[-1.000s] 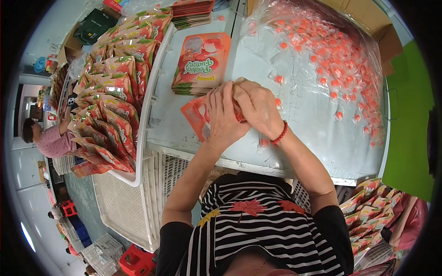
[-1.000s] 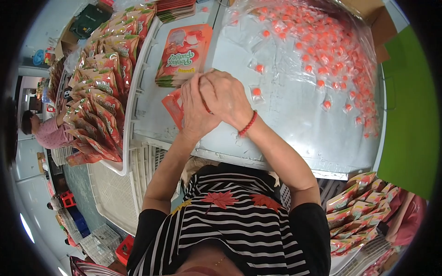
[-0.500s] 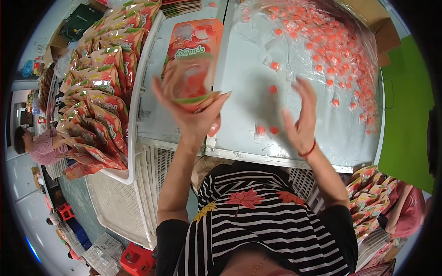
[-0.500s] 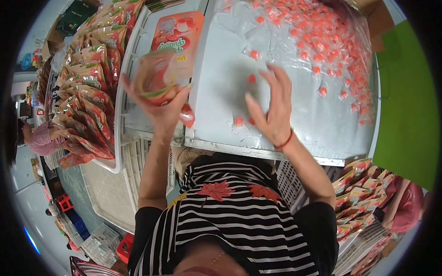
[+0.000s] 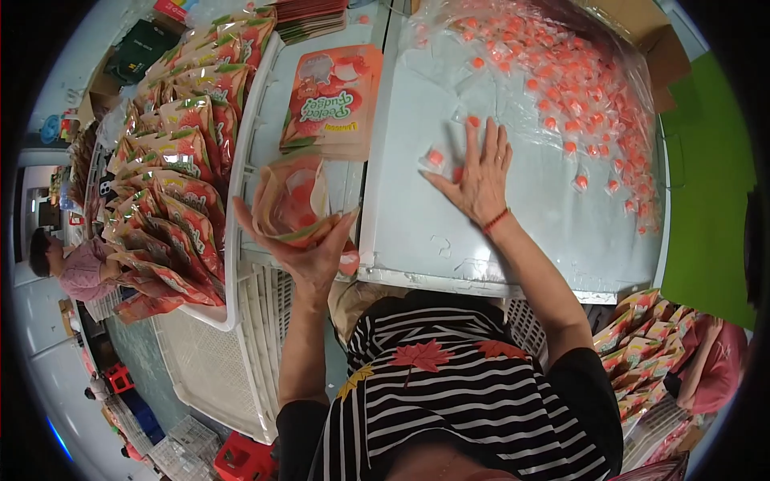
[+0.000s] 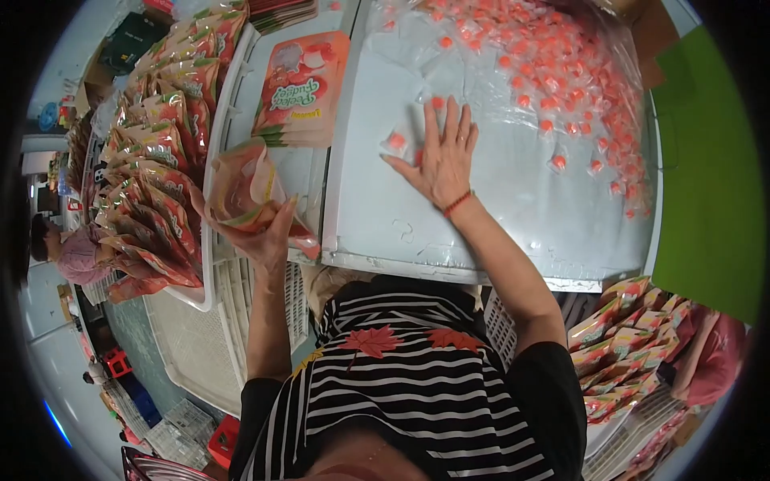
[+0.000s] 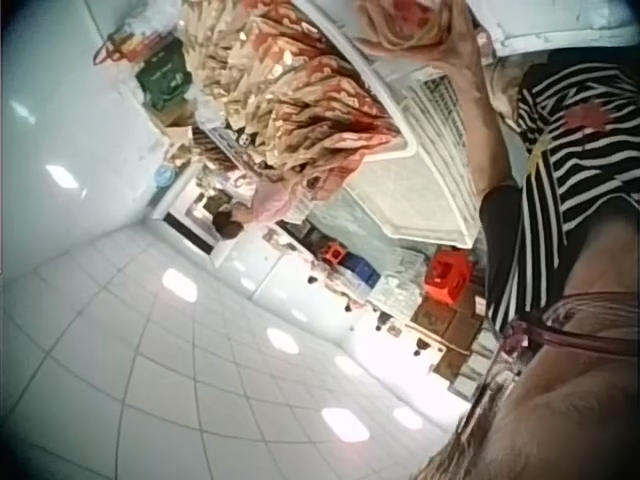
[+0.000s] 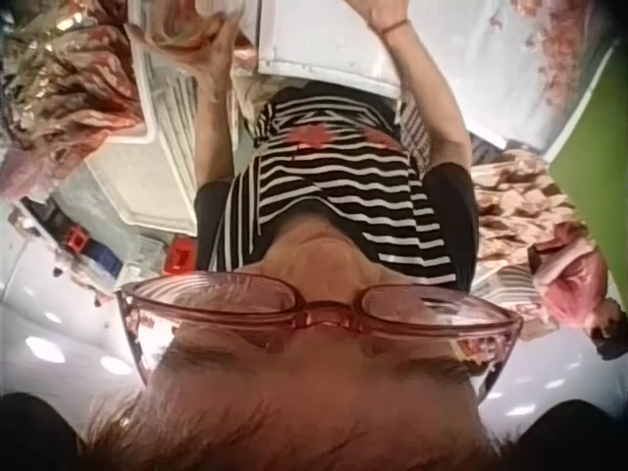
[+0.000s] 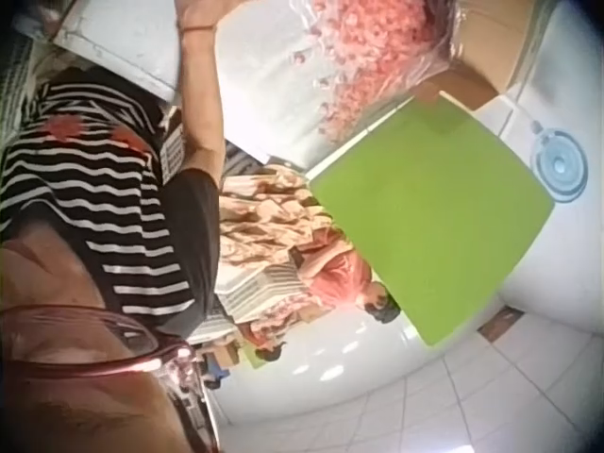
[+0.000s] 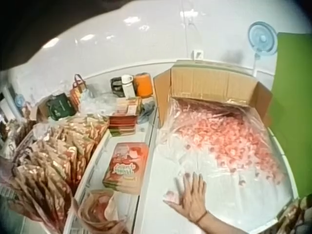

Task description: Packing individual candies into plastic pouches and sealing them in a factory setting.

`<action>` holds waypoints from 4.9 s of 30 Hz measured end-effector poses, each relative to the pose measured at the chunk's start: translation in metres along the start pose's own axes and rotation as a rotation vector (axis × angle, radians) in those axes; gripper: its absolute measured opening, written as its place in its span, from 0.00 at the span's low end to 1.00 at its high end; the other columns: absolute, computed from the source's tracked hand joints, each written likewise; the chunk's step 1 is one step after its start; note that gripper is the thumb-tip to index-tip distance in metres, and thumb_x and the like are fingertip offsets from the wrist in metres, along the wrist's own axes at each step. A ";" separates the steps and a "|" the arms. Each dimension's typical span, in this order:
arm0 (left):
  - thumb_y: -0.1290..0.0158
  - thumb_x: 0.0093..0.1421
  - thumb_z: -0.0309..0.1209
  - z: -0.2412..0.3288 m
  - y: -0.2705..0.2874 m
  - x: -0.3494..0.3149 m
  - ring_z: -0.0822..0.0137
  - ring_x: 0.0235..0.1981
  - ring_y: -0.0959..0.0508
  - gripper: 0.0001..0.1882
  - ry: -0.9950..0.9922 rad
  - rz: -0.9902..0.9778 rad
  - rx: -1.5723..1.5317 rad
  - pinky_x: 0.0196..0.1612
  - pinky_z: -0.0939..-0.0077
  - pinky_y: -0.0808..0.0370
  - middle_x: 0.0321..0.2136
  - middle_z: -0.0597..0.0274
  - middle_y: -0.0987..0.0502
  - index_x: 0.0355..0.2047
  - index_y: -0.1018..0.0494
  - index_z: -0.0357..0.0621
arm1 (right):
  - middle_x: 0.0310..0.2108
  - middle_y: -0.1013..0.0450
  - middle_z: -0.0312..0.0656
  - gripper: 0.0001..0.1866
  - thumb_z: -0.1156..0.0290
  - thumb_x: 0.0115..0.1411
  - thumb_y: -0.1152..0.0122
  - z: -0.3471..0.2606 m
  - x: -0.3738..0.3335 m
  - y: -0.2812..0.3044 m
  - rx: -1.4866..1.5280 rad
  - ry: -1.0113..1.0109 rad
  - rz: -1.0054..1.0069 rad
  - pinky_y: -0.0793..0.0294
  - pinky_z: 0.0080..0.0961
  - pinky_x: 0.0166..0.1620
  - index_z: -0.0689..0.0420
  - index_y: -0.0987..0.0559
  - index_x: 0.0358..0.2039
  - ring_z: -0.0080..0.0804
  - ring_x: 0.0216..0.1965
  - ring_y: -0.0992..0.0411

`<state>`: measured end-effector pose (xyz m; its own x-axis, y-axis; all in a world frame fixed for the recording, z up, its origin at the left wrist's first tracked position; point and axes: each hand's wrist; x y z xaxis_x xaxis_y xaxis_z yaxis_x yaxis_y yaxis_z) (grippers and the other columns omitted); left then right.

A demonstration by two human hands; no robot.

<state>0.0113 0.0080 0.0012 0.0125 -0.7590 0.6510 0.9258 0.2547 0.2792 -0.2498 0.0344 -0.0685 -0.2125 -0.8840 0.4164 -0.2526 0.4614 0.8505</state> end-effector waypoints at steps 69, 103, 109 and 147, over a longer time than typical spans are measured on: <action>0.45 0.57 0.27 0.038 -0.064 0.060 0.68 0.45 0.29 0.37 0.371 -0.349 -0.838 0.48 0.74 0.31 0.46 0.58 0.32 0.63 0.52 0.41 | 0.33 0.28 0.41 0.06 0.76 0.49 0.37 -0.052 0.096 0.137 0.541 0.696 -0.072 0.29 0.32 0.39 0.63 0.22 0.28 0.40 0.37 0.29; 0.51 0.65 0.36 0.051 -0.024 0.057 0.86 0.20 0.37 0.14 0.388 -0.207 -0.681 0.22 0.90 0.39 0.18 0.77 0.32 0.29 0.26 0.37 | 0.35 0.24 0.39 0.10 0.71 0.46 0.32 -0.091 0.073 0.167 0.260 0.689 -0.143 0.38 0.42 0.51 0.61 0.25 0.21 0.36 0.46 0.30; 0.49 0.63 0.31 0.038 -0.011 0.051 0.86 0.21 0.34 0.10 0.471 -0.225 -0.826 0.23 0.89 0.36 0.22 0.73 0.27 0.31 0.25 0.36 | 0.34 0.25 0.38 0.09 0.72 0.45 0.32 -0.090 0.085 0.164 0.227 0.682 -0.157 0.28 0.29 0.34 0.61 0.25 0.22 0.31 0.33 0.26; 0.45 0.59 0.30 0.020 -0.006 0.041 0.80 0.20 0.31 0.09 0.362 -0.389 -0.441 0.23 0.80 0.33 0.20 0.65 0.24 0.35 0.23 0.36 | 0.17 0.33 0.50 0.13 0.71 0.51 0.35 -0.116 0.099 0.141 0.399 0.390 -0.663 0.36 0.34 0.23 0.67 0.27 0.21 0.44 0.17 0.33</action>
<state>-0.0011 -0.0125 0.0400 -0.2976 -0.9176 0.2634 0.9547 -0.2863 0.0814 -0.1972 0.0029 0.1294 0.4162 -0.9091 0.0168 -0.5376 -0.2311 0.8109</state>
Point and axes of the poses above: each hand's wrist, its own x-axis towards the middle knuckle, its own y-axis out of the back of the hand, z = x × y
